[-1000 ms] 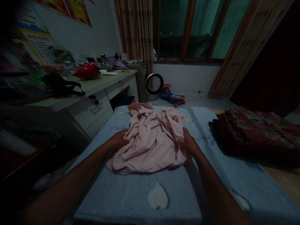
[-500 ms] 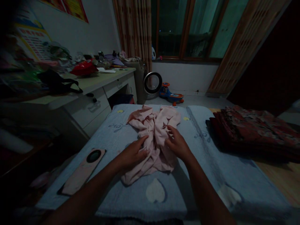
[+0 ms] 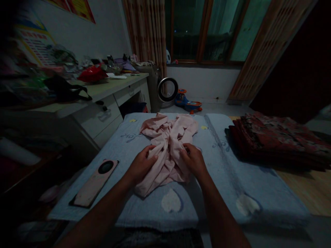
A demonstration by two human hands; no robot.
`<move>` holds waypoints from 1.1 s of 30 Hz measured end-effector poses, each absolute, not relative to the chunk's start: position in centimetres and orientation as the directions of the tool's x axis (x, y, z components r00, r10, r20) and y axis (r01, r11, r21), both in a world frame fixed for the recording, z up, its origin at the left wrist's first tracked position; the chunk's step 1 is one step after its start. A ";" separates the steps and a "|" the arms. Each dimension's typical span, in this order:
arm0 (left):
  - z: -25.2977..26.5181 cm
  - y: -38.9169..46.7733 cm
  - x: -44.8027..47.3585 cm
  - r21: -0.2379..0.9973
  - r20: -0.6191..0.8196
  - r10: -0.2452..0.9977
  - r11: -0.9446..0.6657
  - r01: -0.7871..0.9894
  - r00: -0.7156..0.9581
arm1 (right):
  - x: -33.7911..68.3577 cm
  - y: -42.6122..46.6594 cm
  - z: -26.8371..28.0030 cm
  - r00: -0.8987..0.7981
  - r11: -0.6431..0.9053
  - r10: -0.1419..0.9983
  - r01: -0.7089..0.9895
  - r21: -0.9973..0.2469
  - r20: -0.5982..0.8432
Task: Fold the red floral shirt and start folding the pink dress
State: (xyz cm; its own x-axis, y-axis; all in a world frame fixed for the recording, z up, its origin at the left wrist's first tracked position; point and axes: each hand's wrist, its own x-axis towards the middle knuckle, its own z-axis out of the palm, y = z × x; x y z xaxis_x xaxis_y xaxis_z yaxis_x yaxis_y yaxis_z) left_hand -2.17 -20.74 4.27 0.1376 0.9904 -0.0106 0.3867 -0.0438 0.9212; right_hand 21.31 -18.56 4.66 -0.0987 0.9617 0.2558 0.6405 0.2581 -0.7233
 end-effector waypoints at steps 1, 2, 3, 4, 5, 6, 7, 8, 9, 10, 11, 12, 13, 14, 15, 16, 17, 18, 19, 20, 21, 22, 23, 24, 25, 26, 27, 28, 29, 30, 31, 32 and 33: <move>4.3 -21.0 -1.5 0.953 -0.028 0.977 -0.038 0.302 0.211 | 20.7 -18.7 5.0 -0.134 0.275 0.960 0.625 -0.731 0.247; 4.2 -21.2 -0.9 0.971 -0.048 0.948 -0.029 0.237 0.315 | 20.2 -19.0 5.2 -0.179 0.294 0.956 0.614 -0.733 0.233; 4.0 -21.4 -0.5 0.980 -0.075 0.902 -0.012 0.198 0.425 | 19.8 -19.2 5.3 -0.227 0.312 0.949 0.607 -0.731 0.217; 3.8 -21.5 -0.3 0.981 -0.114 0.844 0.014 0.192 0.524 | 19.4 -19.5 5.1 -0.273 0.329 0.941 0.604 -0.726 0.200; 3.7 -21.4 -0.2 0.978 -0.159 0.782 0.039 0.207 0.603 | 19.2 -19.8 4.8 -0.306 0.341 0.934 0.608 -0.717 0.185; 3.6 -21.2 -0.3 0.972 -0.195 0.730 0.055 0.227 0.656 | 19.1 -20.1 4.4 -0.320 0.345 0.931 0.617 -0.708 0.176; 3.6 -20.8 -0.6 0.969 -0.213 0.692 0.060 0.239 0.690 | 19.0 -20.3 3.8 -0.319 0.344 0.932 0.629 -0.697 0.172; 3.7 -20.2 -0.9 0.968 -0.216 0.664 0.052 0.244 0.716 | 19.0 -20.5 3.1 -0.314 0.342 0.934 0.642 -0.686 0.172; 3.8 -19.5 -1.3 0.967 -0.209 0.643 0.026 0.252 0.737 | 19.1 -20.5 2.4 -0.310 0.344 0.934 0.652 -0.676 0.176; 4.1 -18.7 -1.7 0.963 -0.197 0.631 -0.020 0.270 0.750 | 19.1 -20.6 1.7 -0.309 0.348 0.933 0.660 -0.666 0.182; 4.4 -17.9 -2.1 0.948 -0.179 0.635 -0.093 0.304 0.752 | 19.2 -20.5 1.1 -0.311 0.355 0.932 0.667 -0.655 0.189; 4.8 -17.0 -2.5 0.915 -0.150 0.653 -0.192 0.354 0.742 | 19.2 -20.5 0.6 -0.312 0.364 0.929 0.676 -0.640 0.199; 5.1 -16.2 -2.7 0.852 -0.103 0.686 -0.313 0.420 0.720 | 19.2 -20.5 0.2 -0.313 0.373 0.926 0.692 -0.618 0.209; 5.4 -15.4 -2.9 0.750 -0.034 0.728 -0.434 0.498 0.685 | 19.1 -20.4 0.1 -0.312 0.380 0.925 0.715 -0.587 0.217; 5.7 -14.6 -3.0 0.615 0.048 0.765 -0.529 0.584 0.642 | 19.0 -20.5 0.2 -0.313 0.384 0.923 0.744 -0.547 0.223; 5.9 -13.8 -3.0 0.467 0.121 0.788 -0.582 0.666 0.604 | 18.9 -20.6 0.6 -0.323 0.392 0.920 0.774 -0.497 0.223; 6.0 -13.1 -2.9 0.326 0.171 0.795 -0.603 0.729 0.581 | 18.7 -20.8 1.1 -0.344 0.405 0.914 0.801 -0.441 0.215; 6.0 -12.4 -2.7 0.209 0.198 0.794 -0.607 0.766 0.575 | 18.6 -21.0 1.7 -0.372 0.421 0.907 0.822 -0.383 0.200; 6.0 -11.7 -2.3 0.123 0.208 0.783 -0.615 0.779 0.586 | 18.4 -21.2 2.3 -0.399 0.437 0.899 0.837 -0.329 0.181; 6.0 -11.0 -1.9 0.061 0.205 0.762 -0.636 0.769 0.614 | 18.3 -21.5 2.9 -0.426 0.455 0.890 0.844 -0.284 0.161; 6.1 -10.4 -1.4 0.017 0.195 0.731 -0.670 0.743 0.654 | 18.2 -21.6 3.3 -0.448 0.470 0.882 0.846 -0.253 0.145; 6.2 -9.8 -0.9 -0.017 0.180 0.694 -0.706 0.708 0.697 | 18.3 -21.8 3.6 -0.458 0.479 0.878 0.846 -0.235 0.139; 6.3 -9.3 -0.5 -0.043 0.158 0.659 -0.739 0.672 0.735 | 18.5 -21.9 3.6 -0.455 0.478 0.878 0.849 -0.227 0.146; 6.4 -8.8 0.0 -0.061 0.130 0.630 -0.766 0.640 0.766 | 18.8 -21.9 3.4 -0.438 0.466 0.884 0.856 -0.225 0.165; 6.5 -8.4 0.3 -0.071 0.100 0.611 -0.783 0.618 0.786 | 19.3 -21.9 3.0 -0.404 0.441 0.894 0.868 -0.226 0.194; 6.5 -8.0 0.6 -0.071 0.070 0.607 -0.789 0.611 0.792 | 19.8 -21.8 2.5 -0.348 0.399 0.908 0.887 -0.232 0.232; 6.5 -7.7 0.8 -0.064 0.048 0.616 -0.783 0.618 0.786 | 20.4 -21.7 1.8 -0.274 0.342 0.922 0.908 -0.244 0.273; 6.4 -7.4 0.9 -0.053 0.038 0.637 -0.768 0.638 0.770 | 20.9 -21.7 1.1 -0.196 0.281 0.931 0.923 -0.262 0.309; 6.3 -7.3 1.0 -0.039 0.039 0.665 -0.745 0.666 0.746 | 21.5 -21.5 0.5 -0.125 0.226 0.935 0.931 -0.287 0.331; 6.1 -7.2 0.9 -0.026 0.052 0.696 -0.716 0.698 0.716 | 22.0 -21.4 -0.1 -0.071 0.183 0.940 0.931 -0.317 0.333; 6.0 -7.3 0.9 -0.015 0.076 0.724 -0.686 0.727 0.685 | 22.4 -21.3 -0.5 -0.042 0.155 0.949 0.925 -0.348 0.312; 6.0 -7.5 0.8 -0.009 0.108 0.745 -0.661 0.750 0.658 | 22.8 -21.1 -0.8 -0.039 0.146 0.960 0.914 -0.379 0.276; 6.1 -7.8 0.7 -0.011 0.143 0.757 -0.643 0.766 0.638 | 23.1 -20.8 -0.8 -0.059 0.155 0.970 0.899 -0.409 0.237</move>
State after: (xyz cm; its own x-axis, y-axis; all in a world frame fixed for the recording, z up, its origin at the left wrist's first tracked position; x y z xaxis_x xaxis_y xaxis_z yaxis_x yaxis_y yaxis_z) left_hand 0.70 -7.79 6.11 0.6376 0.7571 0.1426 0.7659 -0.6429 -0.0107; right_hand 23.14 -20.82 -0.76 -0.0592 0.9697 0.2369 0.8993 0.1548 -0.4090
